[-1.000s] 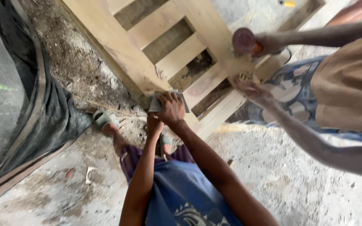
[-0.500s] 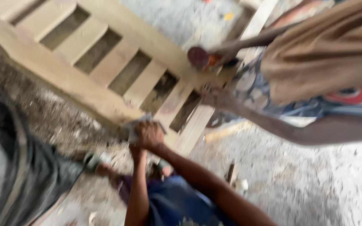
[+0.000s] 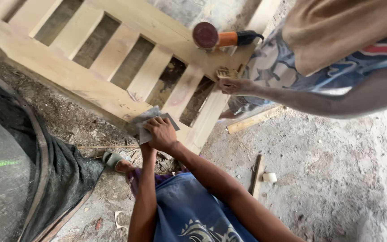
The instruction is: The person sands a wooden headboard frame using a sanding block. They move around the frame to sand different sections, including the side rails and the top edge. Another person is visible in the background sanding a different piece of furniture.
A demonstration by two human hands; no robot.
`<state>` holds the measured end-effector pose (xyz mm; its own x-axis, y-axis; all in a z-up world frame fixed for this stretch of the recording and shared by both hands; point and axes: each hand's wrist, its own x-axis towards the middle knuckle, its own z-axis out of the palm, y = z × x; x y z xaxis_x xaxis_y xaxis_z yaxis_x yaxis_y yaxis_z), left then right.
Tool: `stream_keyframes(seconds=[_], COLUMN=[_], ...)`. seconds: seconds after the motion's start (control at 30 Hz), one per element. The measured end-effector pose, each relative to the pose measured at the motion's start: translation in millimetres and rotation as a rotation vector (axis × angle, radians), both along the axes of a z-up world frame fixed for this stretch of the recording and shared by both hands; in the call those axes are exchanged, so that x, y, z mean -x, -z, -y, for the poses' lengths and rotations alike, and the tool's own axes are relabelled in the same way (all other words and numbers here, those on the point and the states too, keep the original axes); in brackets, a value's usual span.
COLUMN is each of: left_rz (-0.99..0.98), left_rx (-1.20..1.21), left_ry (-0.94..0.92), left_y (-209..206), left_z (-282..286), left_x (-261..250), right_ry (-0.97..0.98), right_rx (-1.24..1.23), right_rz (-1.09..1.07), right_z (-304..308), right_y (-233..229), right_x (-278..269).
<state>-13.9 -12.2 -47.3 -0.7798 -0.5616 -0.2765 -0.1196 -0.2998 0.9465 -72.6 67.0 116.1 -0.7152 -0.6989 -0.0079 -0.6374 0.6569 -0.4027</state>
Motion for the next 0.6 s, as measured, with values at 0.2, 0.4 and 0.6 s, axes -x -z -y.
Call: stream_keyframes(seconds=[0.2, 0.4, 0.6], left_rz=[-0.382, 0.229, 0.402], left_rx=[-0.451, 0.323, 0.369], left_ry=[0.051, 0.069, 0.100], left_y=[-13, -51, -59], left_z=[8, -10, -9], left_x=[-3, -1, 3], right_ry=[-0.001, -0.046, -0.011], right_rx=[-0.065, -0.217, -0.181], right_rz=[-0.049, 0.045, 0.187], right_z=[-12, -17, 7], right_y=[4, -14, -32], right_x=[-9, -4, 12])
